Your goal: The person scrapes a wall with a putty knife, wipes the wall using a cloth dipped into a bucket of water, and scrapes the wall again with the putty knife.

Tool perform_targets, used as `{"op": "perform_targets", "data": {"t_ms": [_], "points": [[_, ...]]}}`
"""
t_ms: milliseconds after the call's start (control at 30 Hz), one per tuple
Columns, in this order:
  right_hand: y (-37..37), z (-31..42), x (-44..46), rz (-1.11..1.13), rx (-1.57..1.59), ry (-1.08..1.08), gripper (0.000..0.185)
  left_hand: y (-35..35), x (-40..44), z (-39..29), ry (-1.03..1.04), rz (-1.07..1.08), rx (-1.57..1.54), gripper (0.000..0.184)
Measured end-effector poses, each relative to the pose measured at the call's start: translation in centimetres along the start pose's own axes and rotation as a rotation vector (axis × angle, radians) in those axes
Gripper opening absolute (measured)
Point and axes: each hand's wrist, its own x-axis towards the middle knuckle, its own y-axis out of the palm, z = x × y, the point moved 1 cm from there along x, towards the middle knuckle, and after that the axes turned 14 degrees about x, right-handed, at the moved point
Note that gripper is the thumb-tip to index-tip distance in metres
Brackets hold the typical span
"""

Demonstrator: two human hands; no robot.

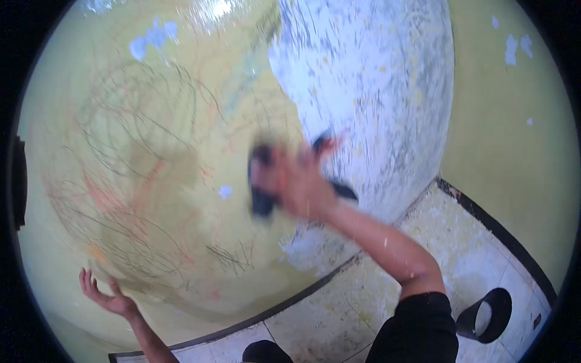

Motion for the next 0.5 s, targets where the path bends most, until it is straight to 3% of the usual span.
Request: {"op": "perform_targets", "data": {"t_ms": [33,100,133,167,233,267,300,400,433,500], "points": [[0.7,1.4,-1.8,0.103,0.074,-0.158,0.056,0.6,1.3,-1.7,0.081,-0.021,0.025,0.058],[2.0,4.1,-5.5,0.361,0.261,-0.45,0.052,3.1,1.8,-4.8,0.047,-0.016,-0.179,0.07],[1.6,2.8,-4.2,0.435,0.321,-0.487,0.054,3.7,1.7,-5.5,0.05,-0.019,-0.168,0.07],[1.2,1.4,-3.0,0.513,0.382,-0.519,0.055,4.4,1.7,-6.0,0.144,0.012,0.008,0.075],[0.2,-2.1,2.1,0.58,0.46,-0.815,0.057,5.0,2.2,-6.4,0.23,0.025,0.195,0.08],[-2.8,-4.1,5.9,0.435,0.434,-0.844,0.057,4.8,2.4,-6.3,0.229,0.028,0.184,0.082],[-7.8,-3.8,11.6,0.647,0.687,-0.477,0.05,4.9,2.3,-6.3,0.221,0.046,0.173,0.084],[-14.7,-9.4,22.5,-0.035,-0.048,-0.608,0.043,5.3,2.2,-6.1,0.193,0.028,0.178,0.083],[-18.9,-11.4,27.7,-0.121,-0.218,-0.537,0.045,5.2,2.2,-6.0,0.202,0.036,0.18,0.083],[-24.3,-13.1,33.8,-0.435,-0.203,-0.199,0.048,5.3,1.6,-5.6,0.183,0.053,0.18,0.085]]}}
